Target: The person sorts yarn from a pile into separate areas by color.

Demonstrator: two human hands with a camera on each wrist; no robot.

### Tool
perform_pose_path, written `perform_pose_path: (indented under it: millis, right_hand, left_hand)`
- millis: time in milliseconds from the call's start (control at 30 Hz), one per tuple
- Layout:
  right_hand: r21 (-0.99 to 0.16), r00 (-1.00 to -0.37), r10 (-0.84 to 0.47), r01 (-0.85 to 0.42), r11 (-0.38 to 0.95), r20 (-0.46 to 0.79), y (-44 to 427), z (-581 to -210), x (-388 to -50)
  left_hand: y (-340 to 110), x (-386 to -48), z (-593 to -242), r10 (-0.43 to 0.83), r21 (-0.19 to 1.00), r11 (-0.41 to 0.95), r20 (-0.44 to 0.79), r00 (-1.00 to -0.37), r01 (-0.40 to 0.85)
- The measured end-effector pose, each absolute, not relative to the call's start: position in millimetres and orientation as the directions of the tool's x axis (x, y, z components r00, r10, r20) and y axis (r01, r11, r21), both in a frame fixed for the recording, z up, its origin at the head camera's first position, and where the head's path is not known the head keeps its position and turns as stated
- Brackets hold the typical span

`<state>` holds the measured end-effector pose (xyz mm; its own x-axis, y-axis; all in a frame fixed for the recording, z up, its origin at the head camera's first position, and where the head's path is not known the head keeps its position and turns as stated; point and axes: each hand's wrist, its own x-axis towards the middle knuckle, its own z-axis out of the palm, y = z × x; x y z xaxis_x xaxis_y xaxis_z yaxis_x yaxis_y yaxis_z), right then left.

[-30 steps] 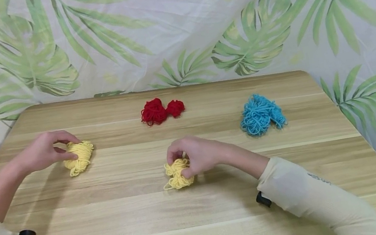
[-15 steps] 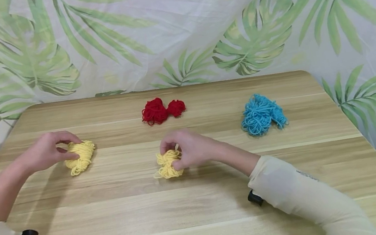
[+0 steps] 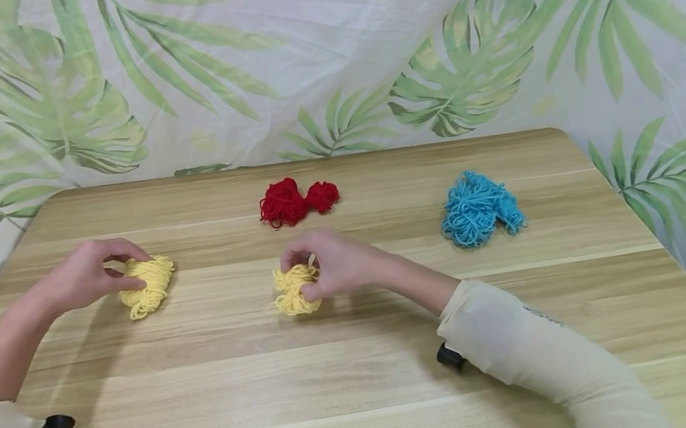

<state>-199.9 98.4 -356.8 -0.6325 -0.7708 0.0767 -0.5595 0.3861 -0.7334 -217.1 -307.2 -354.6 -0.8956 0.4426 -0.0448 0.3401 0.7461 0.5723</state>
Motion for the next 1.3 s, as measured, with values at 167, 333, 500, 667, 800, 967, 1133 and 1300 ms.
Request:
perform_pose_path:
  millis: [167, 333, 500, 667, 800, 967, 1133, 1300]
  right_hand:
    - [-0.726, -0.647, -0.754, -0.571, 0.383, 0.112, 94, -356, -205]
    - [-0.727, -0.660, -0.741, -0.568, 0.386, 0.122, 91, -356, -209]
    - [-0.740, -0.666, -0.736, -0.555, 0.379, 0.123, 88, -357, -213]
    - [-0.751, -0.671, -0.731, -0.546, 0.371, 0.127, 86, -355, -214]
    - [-0.757, -0.686, -0.720, -0.525, 0.389, 0.105, 81, -352, -215]
    - [-0.764, -0.698, -0.710, -0.507, 0.398, 0.093, 75, -352, -220]
    - [-0.769, -0.690, -0.715, -0.515, 0.379, 0.110, 68, -354, -224]
    - [-0.776, -0.683, -0.723, -0.511, 0.371, 0.103, 62, -354, -226]
  left_hand:
    - [-307, -217, -355, 0.445, 0.570, 0.746, -0.041, -0.895, 0.345]
    - [-307, -218, -355, 0.450, 0.563, 0.747, -0.036, -0.892, 0.354]
    - [-307, -218, -355, 0.447, 0.563, 0.748, -0.037, -0.894, 0.351]
    - [-307, -219, -357, 0.447, 0.566, 0.747, -0.038, -0.894, 0.350]
    - [-307, -220, -357, 0.450, 0.559, 0.750, -0.039, -0.892, 0.354]
    - [-308, -221, -357, 0.451, 0.557, 0.753, -0.050, -0.891, 0.350]
    - [-308, -220, -358, 0.450, 0.558, 0.752, -0.047, -0.892, 0.350]
    - [-309, -220, -359, 0.463, 0.556, 0.743, -0.025, -0.886, 0.372]
